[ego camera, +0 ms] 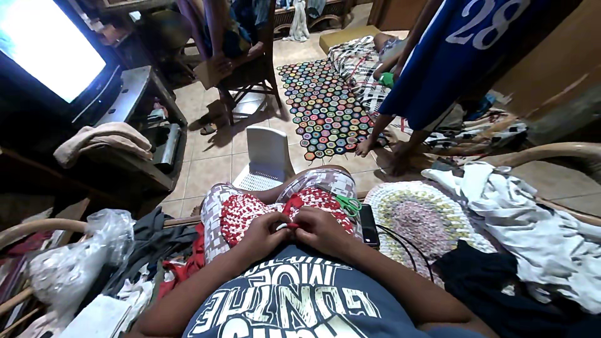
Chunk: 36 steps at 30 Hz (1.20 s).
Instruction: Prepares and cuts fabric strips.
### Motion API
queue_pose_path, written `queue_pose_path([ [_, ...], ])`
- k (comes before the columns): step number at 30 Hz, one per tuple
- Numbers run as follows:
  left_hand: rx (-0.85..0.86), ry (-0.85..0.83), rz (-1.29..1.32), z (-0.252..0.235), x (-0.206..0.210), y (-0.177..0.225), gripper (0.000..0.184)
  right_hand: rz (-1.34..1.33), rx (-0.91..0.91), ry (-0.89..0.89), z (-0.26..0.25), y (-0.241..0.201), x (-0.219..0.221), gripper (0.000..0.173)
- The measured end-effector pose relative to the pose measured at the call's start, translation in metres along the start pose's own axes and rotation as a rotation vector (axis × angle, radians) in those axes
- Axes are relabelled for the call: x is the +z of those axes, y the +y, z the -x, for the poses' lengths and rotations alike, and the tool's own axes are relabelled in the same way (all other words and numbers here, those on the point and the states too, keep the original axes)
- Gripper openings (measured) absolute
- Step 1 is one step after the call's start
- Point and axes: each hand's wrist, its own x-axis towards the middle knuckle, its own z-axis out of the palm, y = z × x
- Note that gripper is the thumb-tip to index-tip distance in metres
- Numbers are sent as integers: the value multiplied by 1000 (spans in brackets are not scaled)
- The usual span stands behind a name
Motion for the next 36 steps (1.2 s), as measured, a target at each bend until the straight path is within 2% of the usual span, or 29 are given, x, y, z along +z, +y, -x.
queue_pose_path([
  [3,-44,-1,-54,0,0,3,24,212,-148,166,3,1,12,18],
  [5,-75,-56,-78,-2,-3,7,26,299,-183,226,3,1,16,18],
  [10,-124,-152,-209,-7,-4,14,33,179,-73,163,4,0,14,19],
  [15,-115,-102,-399,-11,6,21,32,153,-79,88,2,1,7,17],
  [19,-140,-105,-189,-11,5,10,29,-21,74,-82,0,-4,-17,25],
  [21,-162,-109,-10,-10,3,5,27,-117,85,-112,-4,-1,-27,21],
  [23,-223,-121,137,-9,3,4,24,-92,43,-122,-8,2,-31,17],
  [26,-285,-133,235,-8,2,5,22,232,-95,101,-14,3,-15,10],
  [28,-300,-129,240,-7,2,6,21,348,-116,211,-15,0,0,9],
  [30,-308,-103,235,-6,1,7,20,254,-26,155,-13,-6,4,11],
  [33,-292,-44,205,-4,4,7,21,-70,216,-58,-11,-10,-7,23],
  [36,-262,24,170,-2,7,7,21,-252,268,-95,-6,-9,-10,24],
])
